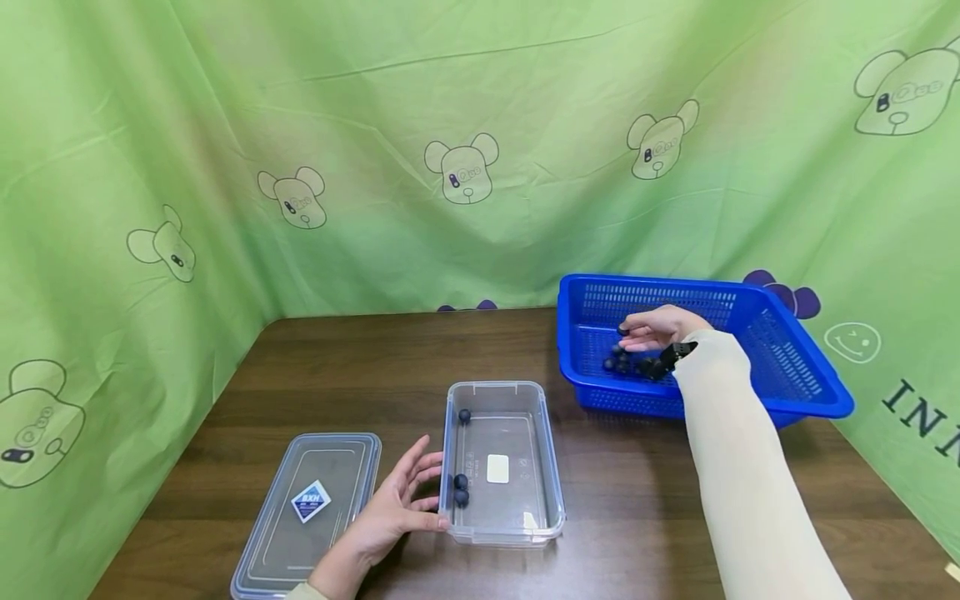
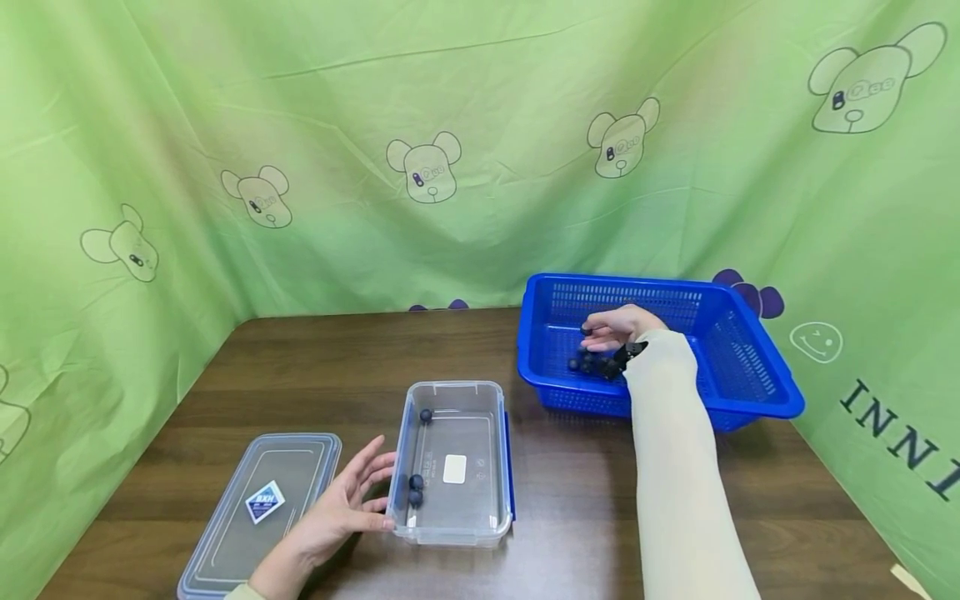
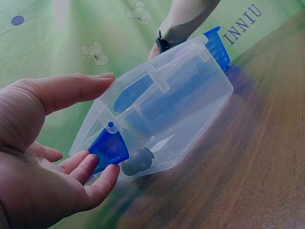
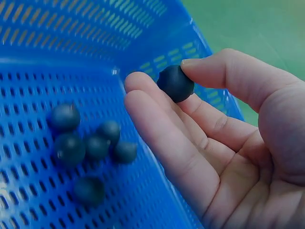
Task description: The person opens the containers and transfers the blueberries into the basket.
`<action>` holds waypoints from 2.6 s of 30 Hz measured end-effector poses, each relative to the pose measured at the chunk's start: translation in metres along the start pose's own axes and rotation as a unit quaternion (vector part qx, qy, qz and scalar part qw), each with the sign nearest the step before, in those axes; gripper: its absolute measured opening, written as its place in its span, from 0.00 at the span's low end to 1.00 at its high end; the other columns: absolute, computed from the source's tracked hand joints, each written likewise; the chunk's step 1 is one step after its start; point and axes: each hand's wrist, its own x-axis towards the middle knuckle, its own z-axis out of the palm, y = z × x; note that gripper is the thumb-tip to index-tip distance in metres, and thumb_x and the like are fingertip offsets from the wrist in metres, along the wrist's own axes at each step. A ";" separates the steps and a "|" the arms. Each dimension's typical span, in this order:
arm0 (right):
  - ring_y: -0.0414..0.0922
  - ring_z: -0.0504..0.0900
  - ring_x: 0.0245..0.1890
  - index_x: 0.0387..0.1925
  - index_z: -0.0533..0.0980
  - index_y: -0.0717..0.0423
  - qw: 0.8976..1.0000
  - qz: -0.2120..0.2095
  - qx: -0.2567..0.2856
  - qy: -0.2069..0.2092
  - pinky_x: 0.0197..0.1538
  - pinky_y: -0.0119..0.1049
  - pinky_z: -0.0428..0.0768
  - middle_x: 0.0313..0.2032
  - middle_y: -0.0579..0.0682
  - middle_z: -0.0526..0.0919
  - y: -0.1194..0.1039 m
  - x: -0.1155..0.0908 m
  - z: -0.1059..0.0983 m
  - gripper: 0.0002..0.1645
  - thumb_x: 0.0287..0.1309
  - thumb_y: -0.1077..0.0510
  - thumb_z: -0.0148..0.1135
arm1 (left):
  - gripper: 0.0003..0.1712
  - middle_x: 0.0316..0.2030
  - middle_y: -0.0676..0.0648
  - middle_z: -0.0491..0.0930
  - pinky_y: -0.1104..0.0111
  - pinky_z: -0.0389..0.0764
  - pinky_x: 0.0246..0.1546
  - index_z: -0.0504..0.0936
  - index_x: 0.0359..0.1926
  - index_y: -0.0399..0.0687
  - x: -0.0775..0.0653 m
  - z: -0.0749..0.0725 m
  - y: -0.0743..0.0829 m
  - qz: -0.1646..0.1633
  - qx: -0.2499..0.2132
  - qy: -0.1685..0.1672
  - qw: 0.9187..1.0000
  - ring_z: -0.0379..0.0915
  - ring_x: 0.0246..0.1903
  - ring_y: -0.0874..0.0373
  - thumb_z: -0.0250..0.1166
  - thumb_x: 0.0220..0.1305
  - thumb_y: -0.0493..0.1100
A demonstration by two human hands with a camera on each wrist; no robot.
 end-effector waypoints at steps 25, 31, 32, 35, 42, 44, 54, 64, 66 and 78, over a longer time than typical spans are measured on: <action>0.46 0.88 0.28 0.46 0.77 0.74 0.990 0.087 -0.077 0.073 0.36 0.33 0.84 0.27 0.59 0.87 0.013 -0.008 -0.006 0.14 0.67 0.63 0.59 | 0.67 0.71 0.28 0.52 0.59 0.69 0.60 0.36 0.77 0.32 -0.001 0.000 0.001 -0.002 -0.002 0.004 1.000 0.52 0.69 0.39 0.74 0.46 0.24; 0.46 0.88 0.27 0.47 0.76 0.73 0.993 0.088 -0.049 0.064 0.39 0.34 0.84 0.26 0.58 0.86 0.013 -0.006 -0.004 0.12 0.68 0.65 0.57 | 0.67 0.71 0.28 0.52 0.58 0.69 0.60 0.36 0.77 0.32 0.000 0.000 0.001 0.000 0.001 0.004 1.000 0.52 0.68 0.40 0.74 0.45 0.24; 0.46 0.88 0.28 0.47 0.75 0.72 0.993 0.086 -0.048 0.061 0.40 0.34 0.84 0.26 0.58 0.86 0.013 -0.005 -0.005 0.12 0.68 0.66 0.57 | 0.67 0.71 0.28 0.52 0.58 0.69 0.60 0.36 0.77 0.32 0.000 0.000 0.000 0.001 0.002 0.004 1.000 0.52 0.68 0.40 0.74 0.45 0.24; 0.45 0.88 0.28 0.48 0.75 0.73 0.995 0.072 -0.051 0.055 0.41 0.35 0.84 0.26 0.56 0.86 0.012 -0.003 -0.006 0.13 0.67 0.66 0.58 | 0.67 0.71 0.28 0.52 0.58 0.69 0.60 0.36 0.77 0.32 0.000 0.000 0.000 0.002 0.003 0.003 1.000 0.53 0.68 0.40 0.74 0.45 0.24; 0.44 0.87 0.32 0.41 0.76 0.66 0.998 0.029 -0.053 0.006 0.46 0.35 0.83 0.31 0.55 0.86 -0.003 0.001 0.003 0.06 0.70 0.67 0.54 | 0.68 0.71 0.28 0.52 0.58 0.69 0.60 0.36 0.77 0.32 0.001 0.001 -0.001 0.005 0.001 0.001 1.000 0.53 0.68 0.40 0.74 0.45 0.24; 0.45 0.87 0.33 0.35 0.78 0.61 0.999 0.017 -0.045 -0.003 0.47 0.36 0.82 0.32 0.56 0.85 -0.011 -0.001 0.010 0.09 0.70 0.67 0.53 | 0.67 0.71 0.28 0.52 0.58 0.69 0.60 0.36 0.77 0.32 0.001 0.001 -0.001 0.004 0.001 0.001 1.000 0.52 0.68 0.39 0.74 0.45 0.24; 0.45 0.86 0.35 0.35 0.81 0.56 0.993 -0.064 -0.094 -0.045 0.46 0.39 0.83 0.32 0.54 0.84 -0.042 -0.012 0.057 0.10 0.70 0.65 0.54 | 0.67 0.71 0.28 0.52 0.58 0.69 0.60 0.36 0.77 0.32 0.000 0.001 0.000 0.003 0.005 0.001 1.000 0.52 0.68 0.39 0.74 0.46 0.24; 0.46 0.86 0.32 0.53 0.73 0.74 0.981 -0.089 -0.140 -0.103 0.46 0.42 0.84 0.33 0.58 0.84 -0.044 -0.011 0.120 0.16 0.69 0.66 0.54 | 0.67 0.71 0.28 0.52 0.59 0.70 0.60 0.36 0.76 0.31 0.000 0.001 0.000 0.004 0.005 0.001 1.000 0.53 0.68 0.39 0.74 0.46 0.25; 0.46 0.86 0.31 0.53 0.73 0.75 0.978 -0.090 -0.151 -0.115 0.45 0.43 0.84 0.32 0.58 0.84 -0.040 -0.009 0.134 0.17 0.68 0.67 0.55 | 0.67 0.71 0.28 0.52 0.59 0.70 0.60 0.36 0.76 0.32 0.000 0.001 0.000 0.003 0.003 0.001 1.000 0.53 0.68 0.40 0.74 0.46 0.25; 0.44 0.85 0.25 0.51 0.72 0.80 0.957 -0.057 -0.201 -0.202 0.35 0.38 0.85 0.25 0.55 0.84 -0.001 0.006 0.206 0.19 0.62 0.70 0.59 | 0.67 0.71 0.27 0.52 0.59 0.70 0.59 0.35 0.76 0.30 0.000 0.001 -0.003 0.015 -0.001 -0.008 1.000 0.54 0.67 0.42 0.74 0.46 0.25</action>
